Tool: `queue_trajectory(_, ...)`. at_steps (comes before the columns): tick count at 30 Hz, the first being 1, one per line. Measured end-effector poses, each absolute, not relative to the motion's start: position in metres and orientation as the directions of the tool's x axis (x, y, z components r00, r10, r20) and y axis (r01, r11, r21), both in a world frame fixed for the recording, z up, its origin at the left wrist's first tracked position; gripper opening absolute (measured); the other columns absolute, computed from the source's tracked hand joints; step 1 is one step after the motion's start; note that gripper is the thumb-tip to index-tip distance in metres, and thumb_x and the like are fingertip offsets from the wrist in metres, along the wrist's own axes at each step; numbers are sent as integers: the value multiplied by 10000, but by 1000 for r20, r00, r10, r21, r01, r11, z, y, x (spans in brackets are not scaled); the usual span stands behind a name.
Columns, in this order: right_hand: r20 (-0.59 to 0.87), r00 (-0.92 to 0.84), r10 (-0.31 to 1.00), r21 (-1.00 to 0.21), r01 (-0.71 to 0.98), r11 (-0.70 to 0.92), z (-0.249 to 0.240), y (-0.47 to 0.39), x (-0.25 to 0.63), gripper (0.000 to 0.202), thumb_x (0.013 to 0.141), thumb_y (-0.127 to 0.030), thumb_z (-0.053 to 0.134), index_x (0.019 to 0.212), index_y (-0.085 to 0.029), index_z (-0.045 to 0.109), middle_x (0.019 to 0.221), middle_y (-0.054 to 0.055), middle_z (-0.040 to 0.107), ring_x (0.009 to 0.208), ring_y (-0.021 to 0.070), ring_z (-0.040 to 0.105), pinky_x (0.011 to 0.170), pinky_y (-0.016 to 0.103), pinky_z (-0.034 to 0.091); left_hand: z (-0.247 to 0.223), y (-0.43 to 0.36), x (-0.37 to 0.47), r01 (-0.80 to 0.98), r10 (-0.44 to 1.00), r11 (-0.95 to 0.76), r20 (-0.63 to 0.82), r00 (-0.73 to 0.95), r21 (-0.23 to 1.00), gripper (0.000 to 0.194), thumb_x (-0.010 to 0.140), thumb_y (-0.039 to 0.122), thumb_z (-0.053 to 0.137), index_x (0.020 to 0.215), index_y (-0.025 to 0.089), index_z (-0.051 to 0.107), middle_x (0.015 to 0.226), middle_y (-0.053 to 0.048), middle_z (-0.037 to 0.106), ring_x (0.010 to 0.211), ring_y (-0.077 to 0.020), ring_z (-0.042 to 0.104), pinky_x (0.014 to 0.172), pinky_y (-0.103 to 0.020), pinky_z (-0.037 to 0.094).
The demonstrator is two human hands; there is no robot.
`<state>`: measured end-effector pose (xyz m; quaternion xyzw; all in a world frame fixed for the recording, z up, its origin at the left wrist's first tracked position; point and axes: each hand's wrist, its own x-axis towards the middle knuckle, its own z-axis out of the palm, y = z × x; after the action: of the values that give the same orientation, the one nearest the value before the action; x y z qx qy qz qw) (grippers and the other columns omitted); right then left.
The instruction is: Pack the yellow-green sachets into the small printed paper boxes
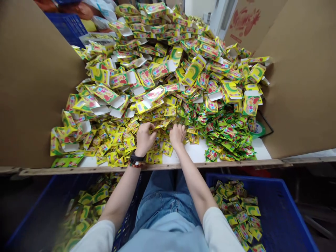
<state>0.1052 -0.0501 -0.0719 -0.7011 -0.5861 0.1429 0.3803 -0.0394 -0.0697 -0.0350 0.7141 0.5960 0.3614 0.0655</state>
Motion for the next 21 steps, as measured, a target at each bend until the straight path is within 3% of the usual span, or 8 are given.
queue_trajectory(5, 292, 156, 944, -781, 609, 141, -72, -75, 133, 191, 912, -286, 493, 854, -198, 652, 940, 92, 702, 955, 243, 632, 839, 364, 492, -46, -90, -52, 506, 933, -167, 302, -197, 846, 137, 792, 298, 605, 868, 186, 582, 820, 3, 604, 594, -107, 521, 618, -247, 467)
queue_trajectory(8, 337, 12, 941, -852, 428, 300, -63, -100, 147, 211, 921, -348, 505, 916, -212, 667, 822, 30, 706, 762, 193, 661, 689, 295, 509, -48, -99, -41, 220, 985, -76, 108, -135, 972, 241, 768, 376, 645, 897, 178, 595, 837, 6, 614, 538, -85, 528, 537, -228, 489)
queue_trajectory(11, 424, 2, 905, -837, 382, 391, -54, -114, 146, 205, 921, -335, 524, 877, -218, 687, 844, 41, 712, 772, 193, 661, 714, 302, 509, -45, -109, -22, -52, 999, 35, -36, -6, 998, 344, 722, 454, 715, 890, 180, 593, 782, 13, 619, 627, -124, 614, 571, -250, 558)
queue_trajectory(14, 446, 114, 887, -836, 406, 368, -50, -118, 140, 198, 919, -346, 538, 892, -217, 687, 902, 63, 701, 854, 203, 652, 785, 329, 519, -41, -121, -5, -186, 997, 82, -78, 29, 979, 418, 660, 462, 793, 880, 180, 578, 766, 14, 655, 674, -135, 647, 618, -265, 587)
queue_trajectory(16, 354, 197, 914, -909, 304, 286, -51, -120, 139, 224, 879, -400, 603, 989, -220, 677, 978, 63, 688, 865, 195, 643, 780, 335, 538, -41, -127, 1, -228, 997, 72, -72, 9, 971, 454, 620, 443, 833, 876, 176, 569, 778, 7, 674, 685, -136, 660, 637, -269, 592)
queue_trajectory(18, 174, 182, 968, -984, 78, 163, -53, -124, 142, 331, 820, -470, 663, 1040, -223, 663, 972, 44, 684, 795, 176, 641, 709, 330, 569, -41, -129, 4, -224, 998, 60, -56, 24, 973, 459, 619, 461, 832, 870, 174, 576, 764, 5, 675, 680, -142, 663, 640, -278, 589)
queue_trajectory(21, -30, 92, 995, -972, -234, -8, -55, -133, 154, 368, 720, -517, 744, 913, -213, 669, 747, -21, 644, 609, 132, 589, 526, 290, 576, -34, -118, 0, 6, 996, -16, 16, 87, 1000, 398, 691, 521, 764, 794, 163, 625, 610, 22, 606, 564, -135, 608, 570, -273, 539)
